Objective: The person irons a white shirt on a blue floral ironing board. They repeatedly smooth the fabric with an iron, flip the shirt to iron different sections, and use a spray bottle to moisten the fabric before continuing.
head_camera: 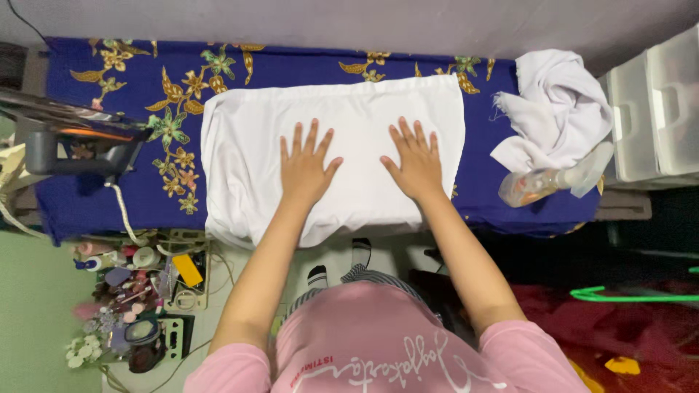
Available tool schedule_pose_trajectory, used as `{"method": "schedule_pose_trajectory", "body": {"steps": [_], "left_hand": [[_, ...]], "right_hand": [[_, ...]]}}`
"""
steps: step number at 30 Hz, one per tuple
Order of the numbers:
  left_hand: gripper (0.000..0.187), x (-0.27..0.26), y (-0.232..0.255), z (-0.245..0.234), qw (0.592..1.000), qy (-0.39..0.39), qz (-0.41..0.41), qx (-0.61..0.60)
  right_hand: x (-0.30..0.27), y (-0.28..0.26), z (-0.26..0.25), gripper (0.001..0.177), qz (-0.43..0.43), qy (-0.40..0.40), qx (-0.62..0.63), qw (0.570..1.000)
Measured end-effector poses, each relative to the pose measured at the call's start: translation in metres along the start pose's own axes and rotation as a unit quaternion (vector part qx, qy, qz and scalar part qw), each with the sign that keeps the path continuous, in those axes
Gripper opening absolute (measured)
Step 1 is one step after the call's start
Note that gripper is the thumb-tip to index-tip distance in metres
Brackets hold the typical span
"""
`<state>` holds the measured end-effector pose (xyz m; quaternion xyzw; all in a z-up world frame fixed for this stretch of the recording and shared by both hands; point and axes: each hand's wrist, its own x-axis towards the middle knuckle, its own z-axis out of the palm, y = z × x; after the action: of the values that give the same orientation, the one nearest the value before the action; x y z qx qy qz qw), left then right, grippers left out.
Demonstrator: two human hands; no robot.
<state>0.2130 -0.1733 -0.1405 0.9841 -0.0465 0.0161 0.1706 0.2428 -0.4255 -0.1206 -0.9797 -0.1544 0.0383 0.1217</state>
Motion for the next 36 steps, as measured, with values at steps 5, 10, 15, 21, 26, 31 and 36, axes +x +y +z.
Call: {"method": "schedule_pose_trajectory", "body": {"steps": [5, 10, 15, 21, 26, 31, 36], "left_hand": [[0.075, 0.017, -0.058, -0.018, 0.988, 0.033, -0.136, 0.066], [0.071, 0.046, -0.019, 0.012, 0.992, 0.06, -0.05, 0.1], [0.063, 0.072, 0.033, 0.032, 1.0, 0.019, -0.012, 0.01], [0.071, 0.076, -0.005, 0.014, 0.998, 0.003, -0.05, 0.034], [0.072, 0.068, -0.051, -0.005, 0.999, 0.017, -0.042, 0.021], [0.079, 0.044, -0.041, -0.007, 0.997, 0.044, -0.043, 0.051], [0.077, -0.007, 0.046, 0.014, 0.997, -0.014, 0.079, -0.009]], "right_hand": [[0.022, 0.062, -0.005, 0.073, 0.113, 0.03, -0.037, 0.992], [0.061, 0.029, 0.015, 0.073, 0.0, 0.077, 0.013, 0.997], [0.074, -0.008, 0.005, 0.059, -0.046, -0.061, -0.011, 0.997], [0.082, 0.058, -0.005, 0.071, 0.03, -0.009, -0.032, 0.999], [0.083, 0.103, -0.006, 0.077, 0.134, 0.025, -0.032, 0.99], [0.058, 0.093, -0.002, 0.086, 0.148, 0.063, -0.064, 0.985], [-0.013, 0.021, 0.01, 0.076, 0.022, -0.012, -0.002, 1.0]]}}
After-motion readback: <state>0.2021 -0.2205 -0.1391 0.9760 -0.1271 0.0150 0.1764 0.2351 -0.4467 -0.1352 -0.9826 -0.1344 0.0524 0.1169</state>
